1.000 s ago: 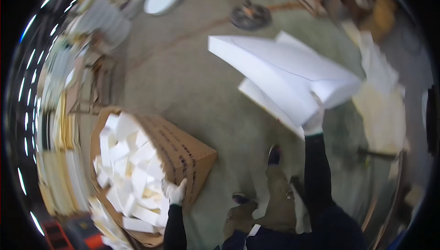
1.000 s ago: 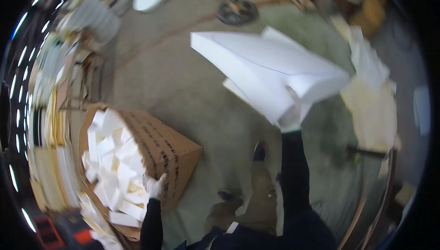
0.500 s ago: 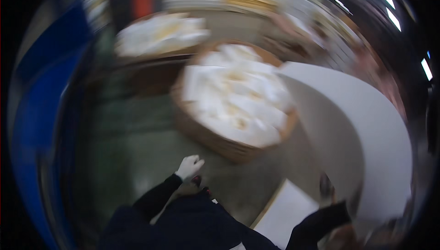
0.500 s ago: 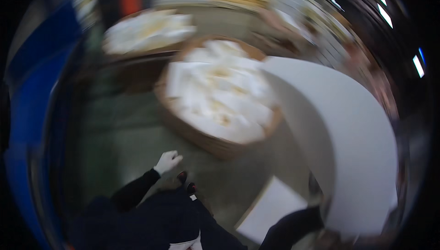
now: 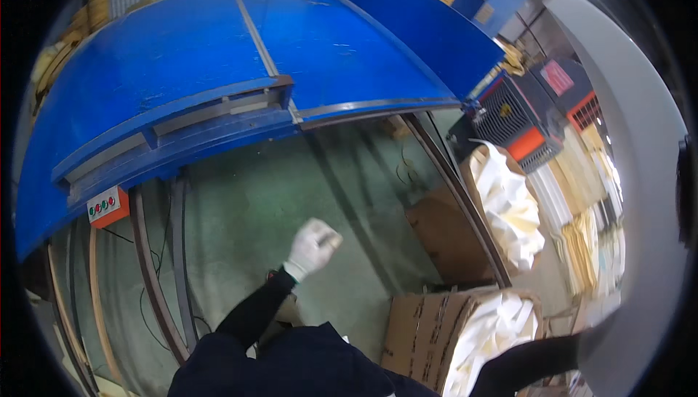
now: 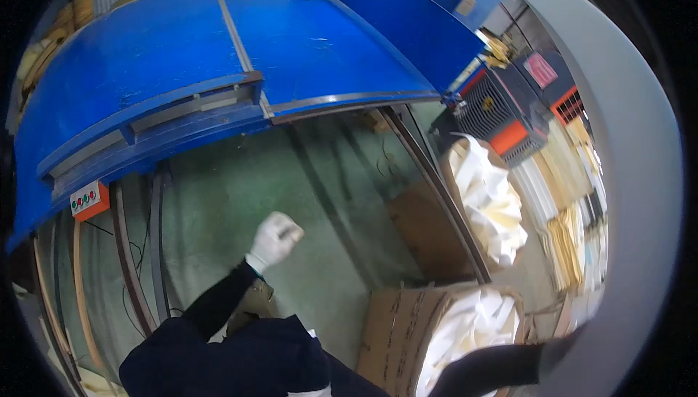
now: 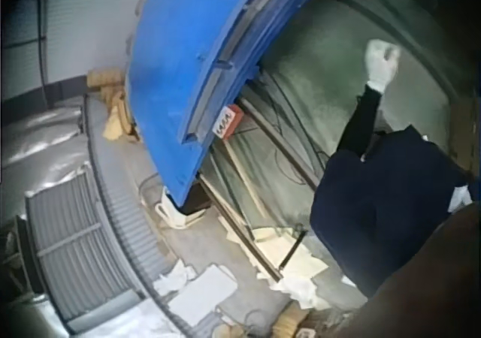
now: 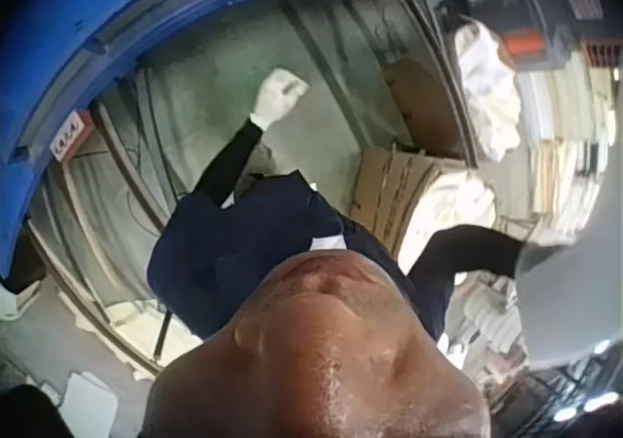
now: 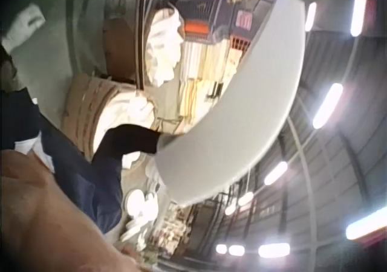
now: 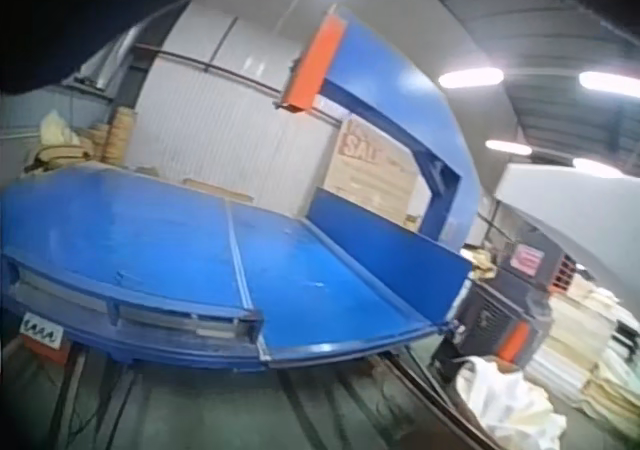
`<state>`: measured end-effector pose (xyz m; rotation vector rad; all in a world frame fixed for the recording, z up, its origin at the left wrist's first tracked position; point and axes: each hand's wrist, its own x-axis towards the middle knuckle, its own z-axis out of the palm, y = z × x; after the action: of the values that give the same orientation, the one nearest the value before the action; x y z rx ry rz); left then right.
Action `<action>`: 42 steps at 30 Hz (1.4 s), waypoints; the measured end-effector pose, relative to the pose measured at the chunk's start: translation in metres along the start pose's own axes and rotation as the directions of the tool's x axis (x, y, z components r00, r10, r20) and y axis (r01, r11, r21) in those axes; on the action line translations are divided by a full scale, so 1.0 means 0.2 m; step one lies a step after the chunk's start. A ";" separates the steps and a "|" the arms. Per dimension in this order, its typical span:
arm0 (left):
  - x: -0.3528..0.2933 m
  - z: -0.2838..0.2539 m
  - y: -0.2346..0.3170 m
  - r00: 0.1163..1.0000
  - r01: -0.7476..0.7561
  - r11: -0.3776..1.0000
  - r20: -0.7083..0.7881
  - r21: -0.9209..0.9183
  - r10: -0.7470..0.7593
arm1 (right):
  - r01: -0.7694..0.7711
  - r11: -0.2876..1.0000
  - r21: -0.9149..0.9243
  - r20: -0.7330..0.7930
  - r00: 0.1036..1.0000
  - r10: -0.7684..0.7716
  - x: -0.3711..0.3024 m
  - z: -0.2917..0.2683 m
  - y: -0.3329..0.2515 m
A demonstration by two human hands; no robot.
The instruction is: The person uses a vertical band saw to cut a circular shape from a white foam sheet. They position the foam on the blue table, guide it through the blade, and then remove the offcuts. The offcuts are placed into a basket on the floor.
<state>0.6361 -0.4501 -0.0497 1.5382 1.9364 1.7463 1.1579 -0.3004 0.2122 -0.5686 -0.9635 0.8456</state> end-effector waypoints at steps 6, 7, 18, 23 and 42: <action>1.02 -0.78 -0.38 0.893 0.026 0.888 -0.411 0.458 0.185 | -0.306 0.930 0.204 0.188 0.945 0.269 0.23 0.87 1.11; 1.20 -0.85 -0.48 0.873 0.048 0.827 -0.426 0.560 0.238 | -0.335 0.917 0.218 0.227 0.931 0.286 0.24 1.03 1.24; 1.67 -1.12 -1.08 0.932 0.363 0.384 -0.326 0.849 -0.158 | -0.821 0.454 -0.346 0.136 0.435 0.890 -0.39 2.12 2.76; 1.68 -1.11 -1.06 0.928 0.374 0.338 -0.348 0.864 -0.135 | -0.746 0.457 -0.484 0.034 0.506 0.862 -0.09 1.97 3.01; 1.81 -0.99 -0.98 0.888 0.451 0.352 -0.453 0.820 -0.082 | -0.749 0.519 -0.412 0.337 0.403 0.851 1.14 1.87 3.63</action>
<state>0.2193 -0.2910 0.0444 0.8829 3.4501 0.7191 0.6337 0.3150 -0.0441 -1.0695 -1.2671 1.8915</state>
